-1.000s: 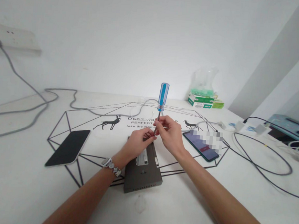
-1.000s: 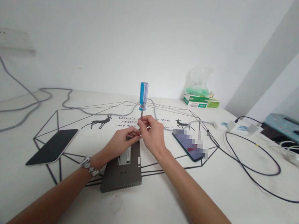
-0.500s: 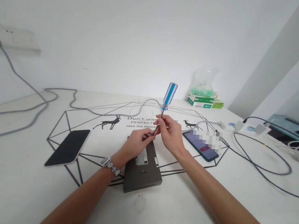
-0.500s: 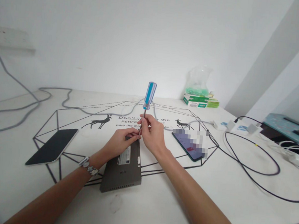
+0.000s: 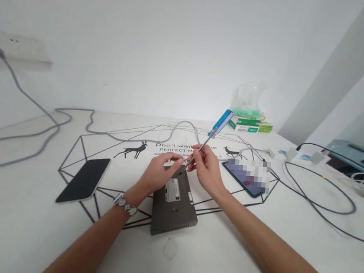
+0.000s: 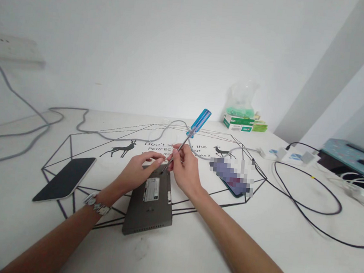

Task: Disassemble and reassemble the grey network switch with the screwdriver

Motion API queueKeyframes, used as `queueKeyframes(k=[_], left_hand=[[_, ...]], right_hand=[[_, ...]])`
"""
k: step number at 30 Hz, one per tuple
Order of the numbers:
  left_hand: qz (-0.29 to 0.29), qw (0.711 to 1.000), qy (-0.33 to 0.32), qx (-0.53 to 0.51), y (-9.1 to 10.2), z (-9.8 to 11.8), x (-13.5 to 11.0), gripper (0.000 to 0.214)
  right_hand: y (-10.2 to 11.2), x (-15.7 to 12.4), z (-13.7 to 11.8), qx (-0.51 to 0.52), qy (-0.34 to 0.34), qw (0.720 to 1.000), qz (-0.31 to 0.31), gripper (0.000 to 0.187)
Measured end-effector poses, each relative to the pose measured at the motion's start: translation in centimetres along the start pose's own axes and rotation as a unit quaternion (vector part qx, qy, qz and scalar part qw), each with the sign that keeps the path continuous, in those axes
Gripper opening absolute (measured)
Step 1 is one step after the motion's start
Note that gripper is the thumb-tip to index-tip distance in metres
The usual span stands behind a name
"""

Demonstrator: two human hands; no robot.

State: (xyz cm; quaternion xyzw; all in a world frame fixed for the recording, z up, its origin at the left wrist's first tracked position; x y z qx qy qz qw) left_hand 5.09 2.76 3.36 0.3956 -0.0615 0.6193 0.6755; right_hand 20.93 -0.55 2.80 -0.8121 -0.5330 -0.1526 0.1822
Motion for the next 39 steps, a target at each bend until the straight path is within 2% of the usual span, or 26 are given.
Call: queueKeyframes(k=[3, 6, 10, 13, 17, 22, 24, 26, 28, 39], left_hand=[[0.042, 0.998, 0.037, 0.009, 0.4, -1.0, -0.1, 0.039], [0.054, 0.994, 0.091, -0.018, -0.2, -1.9, -0.6, 0.048], [0.104, 0.98, 0.155, -0.07, -0.4, -2.7, -0.9, 0.055], [0.137, 0.971, 0.169, -0.101, -0.6, -3.1, -0.8, 0.054], [0.15, 0.965, 0.177, -0.12, -1.2, -3.0, -0.6, 0.051], [0.108, 0.984, 0.113, -0.083, -0.2, -1.8, -0.7, 0.034], [0.062, 0.993, 0.079, -0.063, 0.7, -1.5, -1.2, 0.026], [-0.005, 0.998, 0.048, -0.035, 1.3, -1.4, -2.0, 0.025], [-0.047, 0.998, 0.029, -0.017, 1.8, -1.3, -2.6, 0.025], [-0.039, 0.999, 0.028, -0.003, 1.3, -0.9, -2.7, 0.016]], right_hand=[[0.6, -0.6, 0.5, 0.026, -0.031, 0.999, 0.015, 0.033], [1.3, -1.6, 1.2, 0.076, -0.076, 0.993, 0.042, 0.031], [2.1, -3.0, 1.9, 0.139, -0.14, 0.977, 0.08, 0.034], [2.1, -3.7, 2.3, 0.168, -0.181, 0.964, 0.094, 0.039], [1.8, -4.2, 2.9, 0.19, -0.236, 0.945, 0.125, 0.04], [2.0, -4.1, 3.0, 0.196, -0.259, 0.933, 0.152, 0.036], [2.1, -4.0, 3.0, 0.205, -0.262, 0.93, 0.159, 0.036], [2.2, -3.8, 3.1, 0.213, -0.268, 0.926, 0.162, 0.037], [2.1, -3.7, 3.1, 0.214, -0.271, 0.925, 0.159, 0.037], [1.8, -3.8, 3.0, 0.21, -0.258, 0.93, 0.156, 0.034]])
Point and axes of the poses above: each hand's wrist, its own x-axis towards the middle knuckle, its own y-axis out of the back of the hand, z = x × y, the point moved 5 cm from there along x, towards the middle knuckle, and after that the axes turned 13 degrees about z, right-handed, at the moved point
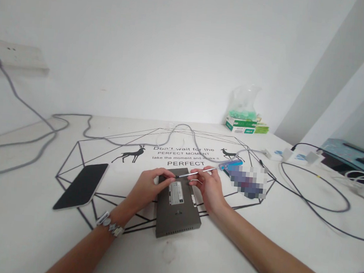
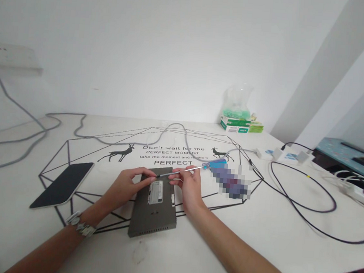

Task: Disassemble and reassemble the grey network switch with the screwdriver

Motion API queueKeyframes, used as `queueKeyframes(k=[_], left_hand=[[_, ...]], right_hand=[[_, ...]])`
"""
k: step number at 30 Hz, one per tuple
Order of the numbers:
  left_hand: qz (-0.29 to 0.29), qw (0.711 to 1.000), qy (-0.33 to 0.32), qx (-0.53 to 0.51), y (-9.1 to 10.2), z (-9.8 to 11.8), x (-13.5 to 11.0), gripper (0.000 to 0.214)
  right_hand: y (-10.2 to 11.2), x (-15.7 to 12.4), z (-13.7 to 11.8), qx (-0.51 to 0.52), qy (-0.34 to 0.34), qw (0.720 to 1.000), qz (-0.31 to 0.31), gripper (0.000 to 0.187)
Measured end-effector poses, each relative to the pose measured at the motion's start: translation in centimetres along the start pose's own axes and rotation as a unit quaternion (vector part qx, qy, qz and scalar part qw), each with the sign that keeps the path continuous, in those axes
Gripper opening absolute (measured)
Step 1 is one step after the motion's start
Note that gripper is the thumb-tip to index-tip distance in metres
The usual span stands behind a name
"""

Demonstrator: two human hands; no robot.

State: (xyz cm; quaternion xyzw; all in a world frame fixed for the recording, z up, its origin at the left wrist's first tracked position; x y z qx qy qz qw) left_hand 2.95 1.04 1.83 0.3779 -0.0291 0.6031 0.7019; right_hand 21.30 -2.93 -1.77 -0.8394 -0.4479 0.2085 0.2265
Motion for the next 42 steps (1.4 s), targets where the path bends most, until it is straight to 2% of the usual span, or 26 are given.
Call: queueKeyframes(k=[11, 17, 20, 25, 30, 37, 42], left_hand=[[0.049, 0.999, 0.007, -0.004, -0.5, 0.2, -0.4, 0.019], [0.068, 0.997, 0.011, -0.017, -0.5, 0.8, -0.4, 0.019], [0.079, 0.996, 0.017, -0.029, -0.4, 0.9, -0.4, 0.019], [0.079, 0.996, 0.033, -0.037, -0.8, 0.7, -0.6, 0.019], [0.116, 0.992, 0.039, -0.035, -1.6, 0.3, -0.6, 0.018], [0.11, 0.992, 0.039, -0.046, -3.2, 0.6, -0.4, 0.02], [0.088, 0.995, 0.028, -0.022, -2.6, 0.9, -0.1, 0.02]], right_hand=[[-0.2, 0.1, -0.2, 0.002, 0.005, 1.0, 0.002, 0.035], [-0.2, -0.1, -0.3, 0.017, 0.013, 1.0, 0.005, 0.03], [-0.1, -0.1, -0.4, 0.032, 0.003, 0.999, 0.016, 0.028], [0.7, 0.6, -0.3, 0.056, -0.02, 0.996, 0.071, 0.023], [0.3, 0.6, 0.9, 0.07, -0.048, 0.995, 0.054, 0.019], [-0.2, 0.3, 1.5, 0.043, -0.018, 0.998, 0.04, 0.019], [0.2, 0.4, 0.7, 0.003, -0.009, 0.999, 0.039, 0.018]])
Point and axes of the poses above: each hand's wrist, its own x-axis towards the middle knuckle, its own y-axis out of the back of the hand, z = x × y, the point moved 5 cm from there along x, towards the middle knuckle, and after that the axes turned 13 degrees about z, right-handed, at the moved point
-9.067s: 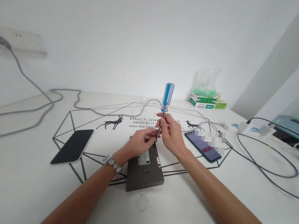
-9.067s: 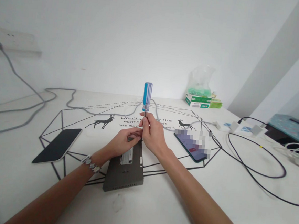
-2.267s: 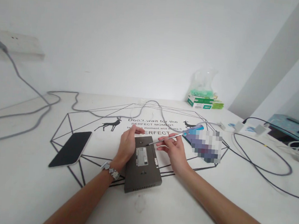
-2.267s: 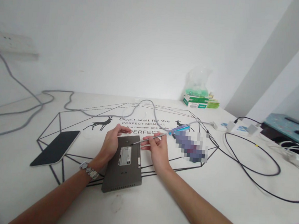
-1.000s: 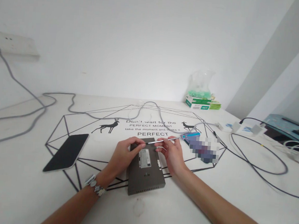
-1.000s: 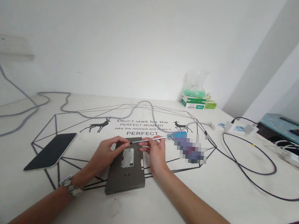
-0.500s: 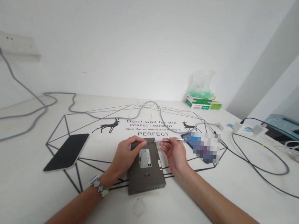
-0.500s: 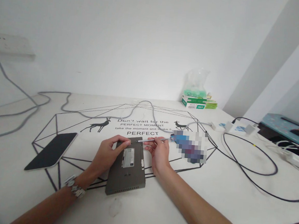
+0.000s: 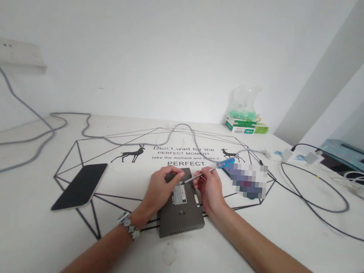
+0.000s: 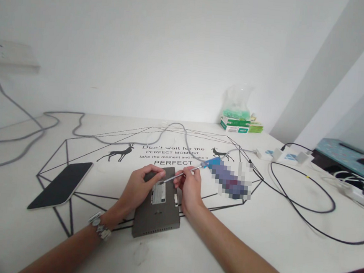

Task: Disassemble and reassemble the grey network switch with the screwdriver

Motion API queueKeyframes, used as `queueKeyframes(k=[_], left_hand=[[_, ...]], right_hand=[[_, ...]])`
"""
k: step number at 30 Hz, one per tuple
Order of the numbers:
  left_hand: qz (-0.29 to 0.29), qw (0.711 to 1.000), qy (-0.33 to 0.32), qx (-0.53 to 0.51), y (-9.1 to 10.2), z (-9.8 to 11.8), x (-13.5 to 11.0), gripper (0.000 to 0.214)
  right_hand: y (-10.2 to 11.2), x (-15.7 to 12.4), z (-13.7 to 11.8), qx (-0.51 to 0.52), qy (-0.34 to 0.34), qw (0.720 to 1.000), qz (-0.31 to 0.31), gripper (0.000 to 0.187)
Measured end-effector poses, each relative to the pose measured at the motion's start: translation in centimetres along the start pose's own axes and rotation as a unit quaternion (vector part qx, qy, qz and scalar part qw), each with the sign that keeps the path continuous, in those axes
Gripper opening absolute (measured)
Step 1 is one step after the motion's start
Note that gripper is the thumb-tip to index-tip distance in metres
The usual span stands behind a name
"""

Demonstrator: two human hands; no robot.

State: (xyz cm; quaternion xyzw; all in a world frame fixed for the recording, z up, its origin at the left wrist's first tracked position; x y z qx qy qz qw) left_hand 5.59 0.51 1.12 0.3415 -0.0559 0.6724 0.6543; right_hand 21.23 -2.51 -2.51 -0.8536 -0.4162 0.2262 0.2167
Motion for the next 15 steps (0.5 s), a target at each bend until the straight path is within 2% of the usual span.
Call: queueKeyframes(k=[5, 9, 12, 15], left_hand=[[-0.039, 0.99, -0.102, 0.089, 3.3, -0.8, 1.7, 0.02], [-0.069, 0.976, -0.101, 0.18, 6.5, -3.1, 3.2, 0.021], [-0.123, 0.959, -0.093, 0.239, 7.0, -4.7, 3.4, 0.021], [-0.149, 0.943, -0.106, 0.279, 6.5, -5.6, 3.1, 0.024]], right_hand=[[0.2, 0.0, -0.8, -0.037, -0.015, 0.999, -0.016, 0.021], [-0.1, -0.3, -0.9, -0.061, -0.053, 0.995, -0.052, 0.028], [-0.2, -0.6, -0.7, -0.088, -0.06, 0.992, -0.065, 0.026], [-0.4, -0.7, -0.5, -0.116, -0.048, 0.989, -0.075, 0.026]])
Point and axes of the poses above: each hand's wrist, its own x-axis towards the middle knuckle, its own y-axis out of the back of the hand, z = x × y, the point moved 5 cm from there along x, towards the middle knuckle, and after that the axes turned 13 degrees about z, right-handed, at the moved point
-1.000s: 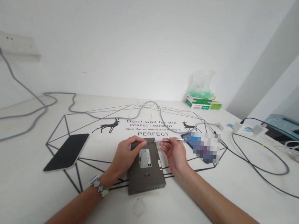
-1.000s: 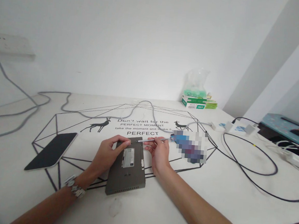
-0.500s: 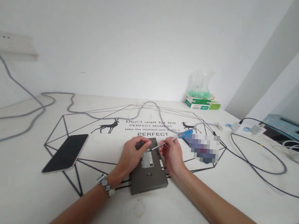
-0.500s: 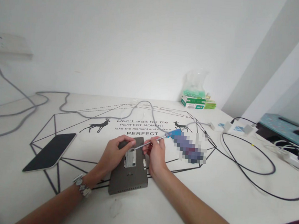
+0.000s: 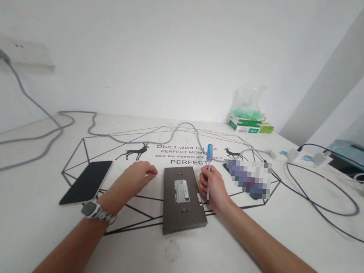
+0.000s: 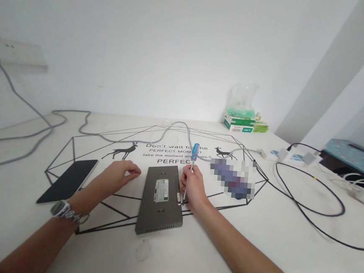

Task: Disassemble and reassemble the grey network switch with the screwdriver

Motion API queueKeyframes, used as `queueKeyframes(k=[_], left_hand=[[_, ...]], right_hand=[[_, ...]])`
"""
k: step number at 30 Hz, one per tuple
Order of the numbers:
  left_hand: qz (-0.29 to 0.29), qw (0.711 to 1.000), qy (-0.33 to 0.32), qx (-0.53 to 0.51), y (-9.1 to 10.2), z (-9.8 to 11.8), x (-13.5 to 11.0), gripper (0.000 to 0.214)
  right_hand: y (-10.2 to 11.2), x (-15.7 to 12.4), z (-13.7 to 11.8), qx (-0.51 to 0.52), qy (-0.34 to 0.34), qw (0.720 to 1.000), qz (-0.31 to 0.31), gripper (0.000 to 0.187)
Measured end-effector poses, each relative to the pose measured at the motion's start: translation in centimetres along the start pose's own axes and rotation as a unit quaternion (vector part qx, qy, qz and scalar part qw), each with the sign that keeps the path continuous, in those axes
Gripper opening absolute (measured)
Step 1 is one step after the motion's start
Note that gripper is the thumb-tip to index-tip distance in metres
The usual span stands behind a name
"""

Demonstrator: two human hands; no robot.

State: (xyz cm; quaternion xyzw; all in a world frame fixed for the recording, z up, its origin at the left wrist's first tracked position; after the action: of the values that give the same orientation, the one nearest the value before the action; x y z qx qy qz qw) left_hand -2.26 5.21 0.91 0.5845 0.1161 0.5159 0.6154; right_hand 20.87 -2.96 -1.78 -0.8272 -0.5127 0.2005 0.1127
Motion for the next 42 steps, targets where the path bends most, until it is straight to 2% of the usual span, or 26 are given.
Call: queueKeyframes(k=[3, 6, 8, 10, 12, 14, 16, 18, 22, 25, 28, 31, 34, 38, 40, 42], left_hand=[[-0.002, 1.0, -0.007, 0.013, -0.9, -0.2, -0.2, 0.026], [0.023, 1.0, -0.006, 0.004, -0.9, -0.5, -0.4, 0.028], [0.047, 0.999, -0.006, -0.008, -0.6, -0.2, -0.4, 0.029], [0.073, 0.997, -0.002, -0.037, -0.1, 0.7, -0.3, 0.032], [0.111, 0.99, 0.015, -0.086, 0.3, 2.1, -0.2, 0.035], [0.139, 0.981, 0.033, -0.13, 0.1, 3.8, -0.3, 0.038], [0.143, 0.974, 0.057, -0.167, -0.8, 5.3, -0.6, 0.041], [0.125, 0.969, 0.091, -0.191, -2.3, 6.4, -1.1, 0.047], [0.095, 0.96, 0.157, -0.211, -4.5, 7.1, -2.0, 0.059], [0.091, 0.951, 0.191, -0.227, -4.9, 7.0, -2.4, 0.065], [0.099, 0.939, 0.22, -0.246, -4.5, 6.8, -2.5, 0.069], [0.083, 0.934, 0.24, -0.251, -4.6, 7.2, -2.5, 0.074], [0.083, 0.931, 0.242, -0.26, -4.8, 7.8, -2.6, 0.073], [0.122, 0.914, 0.231, -0.311, -4.2, 7.8, -2.5, 0.063], [0.154, 0.898, 0.221, -0.349, -3.2, 7.6, -2.3, 0.06], [0.201, 0.869, 0.201, -0.405, -1.9, 7.7, -2.0, 0.059]], right_hand=[[0.2, 0.3, -0.1, -0.053, 0.025, 0.998, -0.004, 0.024], [0.9, 0.7, -0.9, -0.184, 0.099, 0.978, -0.016, 0.018], [1.3, 0.7, -1.8, -0.32, 0.186, 0.929, -0.026, 0.013], [1.6, 0.5, -2.6, -0.455, 0.251, 0.854, -0.023, 0.008], [1.8, 0.2, -3.0, -0.566, 0.274, 0.777, -0.016, 0.01], [2.0, -0.2, -3.0, -0.644, 0.268, 0.716, -0.014, 0.014], [2.0, -0.5, -2.8, -0.693, 0.251, 0.676, -0.015, 0.018], [1.9, -0.8, -2.6, -0.722, 0.24, 0.648, -0.018, 0.021], [1.7, -1.3, -2.6, -0.75, 0.24, 0.616, -0.025, 0.022], [1.6, -1.5, -2.9, -0.755, 0.237, 0.612, -0.018, 0.022], [1.2, -1.8, -3.4, -0.728, 0.283, 0.625, -0.008, 0.027], [0.2, -2.3, -3.3, -0.688, 0.342, 0.639, -0.042, 0.027], [-0.1, -2.4, -2.5, -0.666, 0.339, 0.661, -0.068, 0.027], [0.1, -2.0, -2.2, -0.598, 0.323, 0.731, -0.063, 0.018], [0.1, -2.0, -2.6, -0.529, 0.327, 0.78, -0.066, 0.015], [0.1, -2.1, -3.0, -0.433, 0.317, 0.839, -0.085, 0.013]])
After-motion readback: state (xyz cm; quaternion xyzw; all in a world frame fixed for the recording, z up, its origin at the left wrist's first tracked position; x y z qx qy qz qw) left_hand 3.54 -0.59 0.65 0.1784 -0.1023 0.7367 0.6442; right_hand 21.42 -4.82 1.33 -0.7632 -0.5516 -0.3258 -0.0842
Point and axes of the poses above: each hand's wrist, its own x-axis towards the middle knuckle, its own y-axis out of the back of the hand, z = x × y, the point moved 5 cm from there along x, towards the middle knuckle, and after that the axes turned 13 degrees about z, right-handed, at the moved point
